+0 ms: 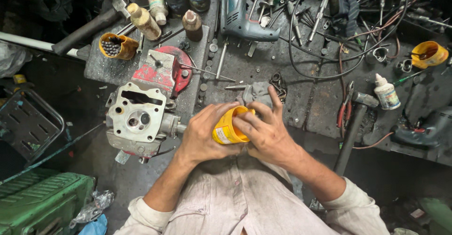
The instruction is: The person retrieves a small metal part from a yellow container and places it into a cylinder head clamped in a vise. They then receive a large engine casing from a coworker, inspect it, and place it on the workbench.
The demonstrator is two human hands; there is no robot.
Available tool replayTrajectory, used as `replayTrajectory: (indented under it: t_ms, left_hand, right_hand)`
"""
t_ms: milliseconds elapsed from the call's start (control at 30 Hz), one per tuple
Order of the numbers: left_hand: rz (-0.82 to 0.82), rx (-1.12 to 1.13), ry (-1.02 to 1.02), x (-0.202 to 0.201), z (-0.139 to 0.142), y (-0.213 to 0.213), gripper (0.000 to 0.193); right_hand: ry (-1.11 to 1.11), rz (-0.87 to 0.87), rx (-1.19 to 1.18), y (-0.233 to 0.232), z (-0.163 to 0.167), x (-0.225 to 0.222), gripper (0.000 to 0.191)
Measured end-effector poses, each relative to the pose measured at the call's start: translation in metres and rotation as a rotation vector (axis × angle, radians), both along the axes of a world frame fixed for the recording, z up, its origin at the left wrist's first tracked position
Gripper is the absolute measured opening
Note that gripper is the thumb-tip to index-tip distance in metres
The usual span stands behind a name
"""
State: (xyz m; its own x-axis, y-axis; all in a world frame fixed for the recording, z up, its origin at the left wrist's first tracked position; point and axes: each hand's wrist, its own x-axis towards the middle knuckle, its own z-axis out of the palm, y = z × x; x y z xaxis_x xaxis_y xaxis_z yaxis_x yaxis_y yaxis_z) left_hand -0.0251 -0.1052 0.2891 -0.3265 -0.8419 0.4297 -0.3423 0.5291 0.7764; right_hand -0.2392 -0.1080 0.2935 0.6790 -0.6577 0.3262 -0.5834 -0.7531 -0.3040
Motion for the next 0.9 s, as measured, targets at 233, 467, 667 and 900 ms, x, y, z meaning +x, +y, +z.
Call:
replayTrajectory:
  t_ms: [233, 467, 667, 900]
  left_hand:
    - [-0.038, 0.02, -0.032, 0.0, -0.001, 0.001, 0.087]
    - [-0.093, 0.035, 0.003, 0.005, 0.0, -0.002, 0.085]
    - [-0.098, 0.023, 0.005, 0.007, -0.002, -0.002, 0.085]
    - [-0.111, -0.005, 0.006, 0.007, -0.005, -0.002, 0.087]
  right_hand:
    - [-0.063, 0.022, 0.065, -0.001, -0.012, -0.005, 0.068]
    - [-0.078, 0.061, -0.016, -0.004, -0.021, -0.002, 0.057]
    - [-0.085, 0.061, -0.017, -0.004, -0.021, 0.0, 0.055]
    - [-0.098, 0.024, -0.056, 0.002, -0.021, 0.005, 0.05]
